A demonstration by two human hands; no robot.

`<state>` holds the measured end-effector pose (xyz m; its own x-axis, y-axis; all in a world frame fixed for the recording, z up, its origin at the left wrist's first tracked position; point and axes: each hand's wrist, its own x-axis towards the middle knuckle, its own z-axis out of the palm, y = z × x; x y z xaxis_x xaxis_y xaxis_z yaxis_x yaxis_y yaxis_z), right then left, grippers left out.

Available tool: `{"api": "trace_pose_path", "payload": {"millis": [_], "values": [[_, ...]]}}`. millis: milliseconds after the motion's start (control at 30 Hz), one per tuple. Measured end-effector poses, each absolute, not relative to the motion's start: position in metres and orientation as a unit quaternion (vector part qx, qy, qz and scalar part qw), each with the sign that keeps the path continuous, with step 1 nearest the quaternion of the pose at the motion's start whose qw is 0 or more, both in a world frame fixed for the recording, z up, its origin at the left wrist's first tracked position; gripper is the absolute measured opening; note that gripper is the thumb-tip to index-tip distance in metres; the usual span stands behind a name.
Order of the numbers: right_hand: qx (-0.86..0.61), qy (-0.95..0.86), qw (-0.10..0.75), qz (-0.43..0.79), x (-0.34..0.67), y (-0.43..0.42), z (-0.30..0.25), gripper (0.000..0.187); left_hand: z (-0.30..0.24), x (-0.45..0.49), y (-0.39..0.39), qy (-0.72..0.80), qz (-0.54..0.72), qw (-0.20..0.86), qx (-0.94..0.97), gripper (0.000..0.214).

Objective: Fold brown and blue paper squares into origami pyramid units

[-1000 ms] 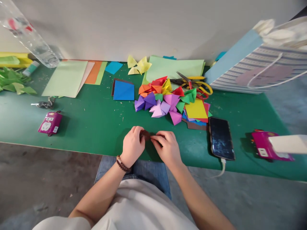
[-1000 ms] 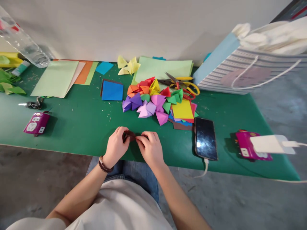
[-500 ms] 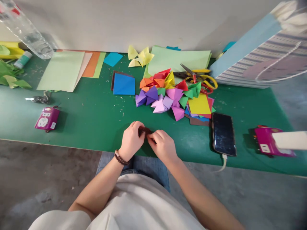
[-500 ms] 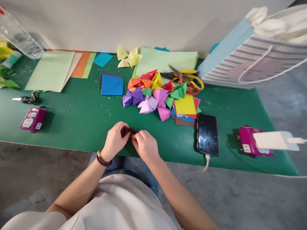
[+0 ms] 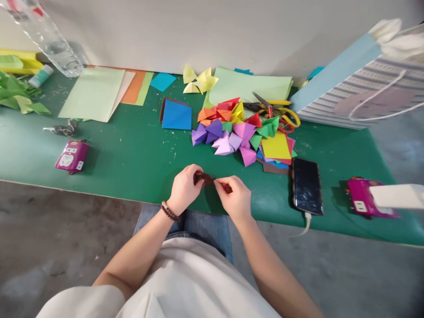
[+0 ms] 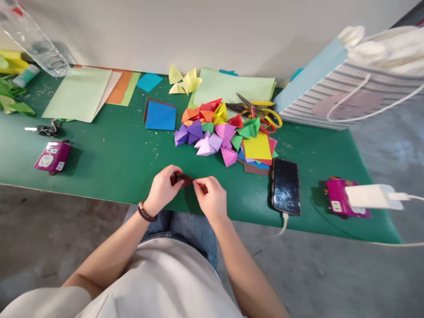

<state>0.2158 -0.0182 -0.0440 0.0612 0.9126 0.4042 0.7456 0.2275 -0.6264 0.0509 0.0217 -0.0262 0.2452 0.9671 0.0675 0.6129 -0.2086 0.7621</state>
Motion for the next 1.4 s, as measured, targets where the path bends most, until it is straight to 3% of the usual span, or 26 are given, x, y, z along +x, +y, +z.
{"api": "trace_pose_path", "payload": {"millis": [200, 500, 1067, 1267, 1400], "values": [[-0.597, -0.734, 0.318, 0.059, 0.213, -0.017, -0.053, 0.018, -0.030, 0.049, 0.021, 0.528, 0.293, 0.310, 0.735, 0.024], [-0.566, -0.763, 0.302, 0.078, 0.203, -0.015, -0.053, 0.019, -0.033, 0.048, 0.021, 0.520, 0.298, 0.292, 0.746, 0.019], [-0.559, -0.711, 0.369, 0.214, 0.210, -0.015, -0.045, 0.011, -0.022, 0.046, 0.025, 0.527, 0.241, 0.333, 0.744, 0.020], [-0.564, -0.666, 0.437, 0.216, 0.213, -0.019, -0.044, 0.012, -0.016, 0.041, 0.021, 0.535, 0.243, 0.329, 0.740, 0.026], [-0.574, -0.663, 0.437, 0.199, 0.217, -0.023, -0.045, 0.008, -0.017, 0.043, 0.015, 0.546, 0.267, 0.295, 0.737, 0.028]]}}
